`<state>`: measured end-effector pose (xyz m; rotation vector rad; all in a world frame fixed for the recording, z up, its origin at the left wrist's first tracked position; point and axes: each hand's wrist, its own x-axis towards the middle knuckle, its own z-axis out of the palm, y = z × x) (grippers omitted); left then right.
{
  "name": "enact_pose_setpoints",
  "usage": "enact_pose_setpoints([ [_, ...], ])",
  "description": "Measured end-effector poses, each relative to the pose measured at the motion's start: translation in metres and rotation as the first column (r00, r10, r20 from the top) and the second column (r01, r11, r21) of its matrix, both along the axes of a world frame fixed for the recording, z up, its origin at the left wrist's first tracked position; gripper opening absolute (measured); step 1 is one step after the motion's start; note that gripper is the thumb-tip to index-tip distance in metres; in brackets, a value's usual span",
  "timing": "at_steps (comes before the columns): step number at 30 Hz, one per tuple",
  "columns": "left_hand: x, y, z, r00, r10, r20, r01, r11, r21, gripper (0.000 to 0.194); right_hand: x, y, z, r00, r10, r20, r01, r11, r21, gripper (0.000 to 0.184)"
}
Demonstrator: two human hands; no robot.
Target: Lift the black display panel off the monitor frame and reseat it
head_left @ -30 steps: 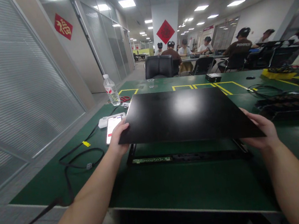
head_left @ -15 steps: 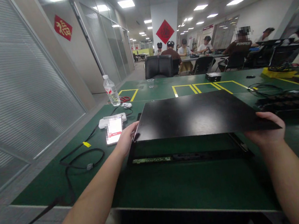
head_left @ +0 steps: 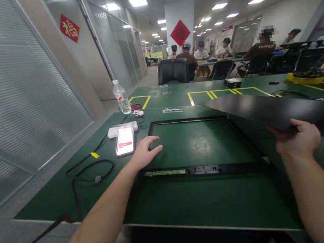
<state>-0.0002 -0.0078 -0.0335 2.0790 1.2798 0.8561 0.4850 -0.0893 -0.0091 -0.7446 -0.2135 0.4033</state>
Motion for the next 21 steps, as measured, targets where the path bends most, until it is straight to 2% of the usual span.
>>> enact_pose_setpoints([
  [3, 0.0001, 0.0007, -0.0037, 0.999, -0.033, 0.018, 0.033, 0.999, 0.022, 0.053, -0.0005, 0.0007, -0.0021, 0.990, -0.115, 0.085, 0.117, 0.993, -0.018, 0.037],
  [10, 0.0012, 0.0009, -0.0068, 0.993, -0.061, 0.096, 0.060, 0.998, 0.020, 0.049, 0.0054, 0.0002, -0.0062, 0.984, -0.135, 0.120, 0.144, 0.988, -0.065, 0.040],
  [16, 0.0008, 0.0005, -0.0061, 0.994, -0.111, 0.009, 0.111, 0.993, 0.027, 0.050, 0.0082, 0.0022, -0.0090, 0.983, -0.124, 0.138, 0.140, 0.984, -0.110, 0.036],
  [21, 0.0001, -0.0008, -0.0046, 0.978, -0.186, -0.091, 0.190, 0.981, 0.030, 0.057, 0.0075, 0.0037, -0.0091, 0.987, -0.067, 0.148, 0.092, 0.981, -0.171, 0.034],
])
